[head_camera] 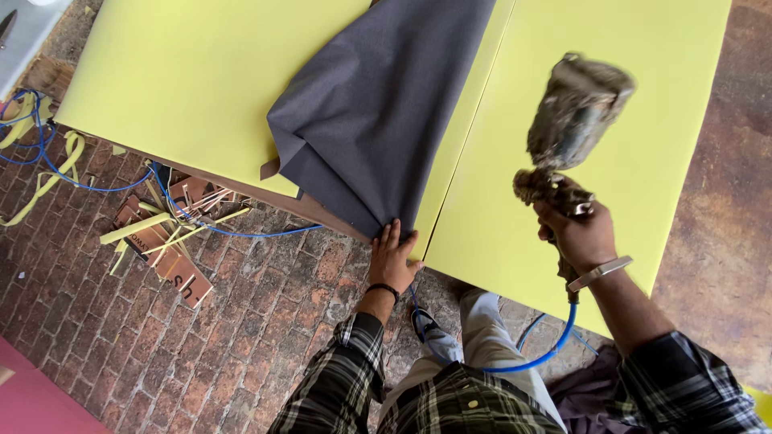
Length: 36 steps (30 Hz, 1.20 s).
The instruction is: The person aligns a brown sheet on a workbench, then uses a spray gun to apply adhesive to yellow foam sheets. They place a dark fabric layer between foam pieces and press them together, repeating the process to build layered foam pads.
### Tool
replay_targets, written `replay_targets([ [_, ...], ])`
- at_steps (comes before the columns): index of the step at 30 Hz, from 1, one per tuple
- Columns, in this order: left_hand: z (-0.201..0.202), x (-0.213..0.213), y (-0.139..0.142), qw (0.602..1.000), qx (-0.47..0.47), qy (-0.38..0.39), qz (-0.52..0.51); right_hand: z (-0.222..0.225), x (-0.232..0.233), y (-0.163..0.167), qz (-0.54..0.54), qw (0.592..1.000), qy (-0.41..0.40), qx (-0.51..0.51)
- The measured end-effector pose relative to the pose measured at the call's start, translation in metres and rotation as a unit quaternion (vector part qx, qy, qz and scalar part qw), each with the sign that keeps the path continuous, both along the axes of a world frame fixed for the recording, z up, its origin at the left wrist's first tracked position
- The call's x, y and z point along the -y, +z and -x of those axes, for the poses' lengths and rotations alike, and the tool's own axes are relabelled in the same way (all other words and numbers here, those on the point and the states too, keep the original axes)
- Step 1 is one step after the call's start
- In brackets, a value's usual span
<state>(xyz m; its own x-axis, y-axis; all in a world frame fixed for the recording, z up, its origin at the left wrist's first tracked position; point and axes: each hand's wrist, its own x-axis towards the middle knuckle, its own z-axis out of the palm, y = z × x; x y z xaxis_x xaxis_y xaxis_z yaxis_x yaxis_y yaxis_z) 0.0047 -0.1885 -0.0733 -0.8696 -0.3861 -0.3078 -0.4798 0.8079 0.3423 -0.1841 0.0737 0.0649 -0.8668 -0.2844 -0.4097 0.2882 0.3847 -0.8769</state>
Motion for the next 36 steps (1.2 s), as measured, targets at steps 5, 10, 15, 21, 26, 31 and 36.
replay_targets([
  [5, -0.002, 0.009, 0.000, 0.998, -0.052, -0.019, -0.018, -0.025, -0.003, 0.003, 0.058, 0.994, 0.051, 0.075],
  [10, -0.009, 0.021, 0.000, 0.992, -0.091, 0.007, -0.092, -0.032, 0.003, 0.006, -0.004, 1.000, 0.011, 0.001],
  [15, -0.019, 0.031, 0.003, 0.958, -0.192, 0.085, -0.193, -0.045, 0.006, 0.004, 0.033, 0.996, 0.065, 0.056],
  [21, -0.020, 0.038, 0.005, 0.950, -0.141, 0.140, -0.241, -0.061, 0.010, 0.003, 0.033, 0.993, 0.068, 0.085],
  [26, -0.019, 0.042, 0.002, 0.943, -0.143, 0.142, -0.263, -0.077, 0.009, -0.003, -0.055, 0.992, 0.096, 0.059],
  [31, -0.019, 0.042, 0.000, 0.944, -0.134, 0.140, -0.267, -0.082, 0.001, -0.011, -0.070, 0.984, 0.145, 0.078],
  [36, -0.020, 0.042, 0.003, 0.943, -0.119, 0.149, -0.271, -0.075, -0.012, -0.017, -0.030, 0.993, 0.093, 0.063],
])
